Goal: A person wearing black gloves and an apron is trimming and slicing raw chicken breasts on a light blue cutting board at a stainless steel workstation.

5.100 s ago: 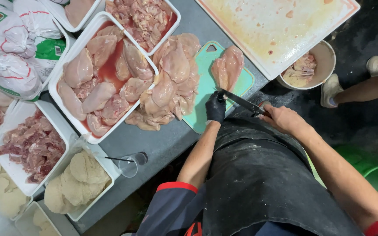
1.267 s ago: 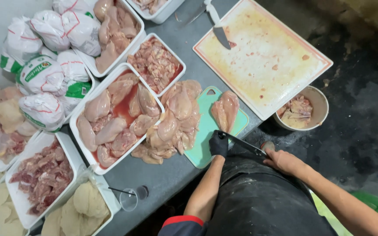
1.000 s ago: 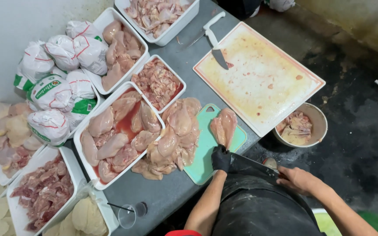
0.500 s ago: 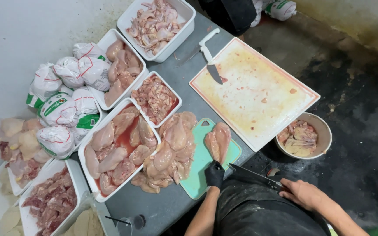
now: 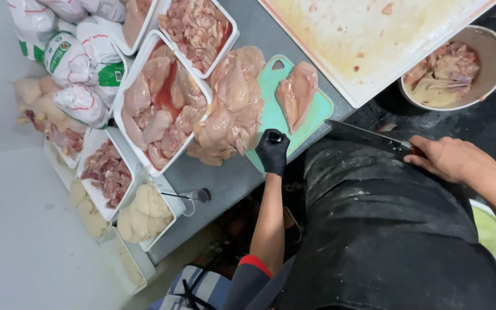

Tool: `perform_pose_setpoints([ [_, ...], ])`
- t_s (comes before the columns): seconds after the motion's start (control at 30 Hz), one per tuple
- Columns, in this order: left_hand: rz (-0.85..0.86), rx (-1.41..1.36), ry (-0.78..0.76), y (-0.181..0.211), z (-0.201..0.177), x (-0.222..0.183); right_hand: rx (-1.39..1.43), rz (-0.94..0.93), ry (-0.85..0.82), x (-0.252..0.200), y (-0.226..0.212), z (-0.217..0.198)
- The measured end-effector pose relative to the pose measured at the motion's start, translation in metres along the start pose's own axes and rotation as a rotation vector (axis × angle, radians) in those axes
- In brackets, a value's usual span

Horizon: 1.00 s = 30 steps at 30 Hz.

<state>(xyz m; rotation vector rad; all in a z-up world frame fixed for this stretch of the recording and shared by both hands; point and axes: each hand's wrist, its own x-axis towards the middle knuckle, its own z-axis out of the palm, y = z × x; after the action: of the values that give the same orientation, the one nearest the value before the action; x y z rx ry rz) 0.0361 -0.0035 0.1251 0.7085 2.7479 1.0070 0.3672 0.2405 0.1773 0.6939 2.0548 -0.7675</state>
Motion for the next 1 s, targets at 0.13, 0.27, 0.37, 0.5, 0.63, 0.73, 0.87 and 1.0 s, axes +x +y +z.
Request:
perform_pose_setpoints([
  [0.13, 0.074, -0.165, -0.028, 0.011, -0.018, 0.012, 0.09, -0.038, 0.03, 0.004, 0.0, 0.017],
  [0.27, 0.071, -0.287, -0.251, 0.022, -0.024, 0.018, 0.176, -0.068, 0.035, 0.007, 0.0, 0.039],
  [0.37, 0.038, -0.366, -0.403, 0.043, -0.017, 0.012, 0.225, -0.087, 0.073, 0.007, 0.001, 0.06],
  [0.5, 0.111, -0.347, -0.648, 0.118, -0.007, 0.01, 0.3, -0.083, 0.062, 0.007, -0.001, 0.071],
  [0.63, 0.055, -0.313, -0.833, 0.172, 0.039, 0.014, 0.382, -0.062, 0.071, 0.001, -0.007, 0.071],
  [0.73, 0.555, -0.332, -0.907, 0.214, 0.075, 0.02, 0.423, -0.029, 0.095, 0.0, -0.009, 0.073],
  [0.87, 0.966, -0.192, -1.034, 0.296, 0.089, 0.019, 0.364, -0.086, 0.174, 0.008, -0.009, 0.085],
  [1.0, 1.186, -0.149, -1.072, 0.34, 0.104, 0.028, 0.36, -0.149, 0.234, 0.017, -0.013, 0.091],
])
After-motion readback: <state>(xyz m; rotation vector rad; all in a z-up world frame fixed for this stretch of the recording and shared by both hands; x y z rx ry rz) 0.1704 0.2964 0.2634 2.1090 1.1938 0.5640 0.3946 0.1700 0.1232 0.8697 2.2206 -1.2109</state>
